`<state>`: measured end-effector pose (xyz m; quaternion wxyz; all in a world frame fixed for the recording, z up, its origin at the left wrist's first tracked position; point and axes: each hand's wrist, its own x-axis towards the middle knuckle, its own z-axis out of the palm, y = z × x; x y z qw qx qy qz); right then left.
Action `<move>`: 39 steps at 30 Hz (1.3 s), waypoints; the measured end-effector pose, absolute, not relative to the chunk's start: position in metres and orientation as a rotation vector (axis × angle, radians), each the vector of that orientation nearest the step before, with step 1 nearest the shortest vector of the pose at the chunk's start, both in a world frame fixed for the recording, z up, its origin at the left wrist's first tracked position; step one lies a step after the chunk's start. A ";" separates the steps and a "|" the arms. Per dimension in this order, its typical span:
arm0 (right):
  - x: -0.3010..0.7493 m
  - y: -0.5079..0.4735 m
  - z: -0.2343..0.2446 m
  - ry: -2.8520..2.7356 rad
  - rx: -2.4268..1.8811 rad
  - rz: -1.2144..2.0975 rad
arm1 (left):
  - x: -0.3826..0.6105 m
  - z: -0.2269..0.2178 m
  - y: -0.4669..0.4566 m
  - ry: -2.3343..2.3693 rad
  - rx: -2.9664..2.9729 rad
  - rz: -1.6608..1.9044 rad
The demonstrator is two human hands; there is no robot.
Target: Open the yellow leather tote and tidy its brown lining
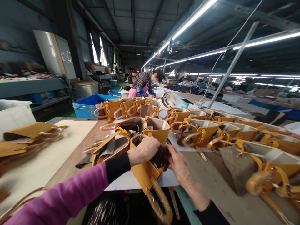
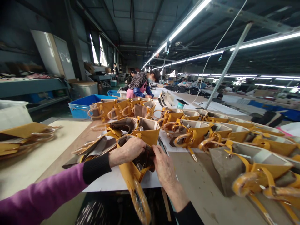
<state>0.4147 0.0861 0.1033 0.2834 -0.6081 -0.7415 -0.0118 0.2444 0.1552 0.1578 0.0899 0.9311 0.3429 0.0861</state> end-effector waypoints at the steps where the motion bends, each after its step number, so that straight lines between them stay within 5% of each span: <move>1: 0.415 0.087 0.101 -1.960 -1.626 0.029 | 0.243 0.159 0.152 1.066 2.800 0.221; 7: 0.409 0.089 0.103 -1.923 -1.723 0.145 | 0.235 0.162 0.143 1.233 2.879 0.291; 15: 0.391 0.094 0.105 -2.013 -1.620 -0.473 | 0.230 0.147 0.172 1.201 2.716 0.488; 25: 0.403 0.095 0.097 -1.720 -1.562 0.124 | 0.213 0.140 0.161 1.049 2.733 0.588; 39: 0.404 0.093 0.112 -1.706 -1.619 0.256 | 0.179 0.162 0.139 1.326 2.480 0.657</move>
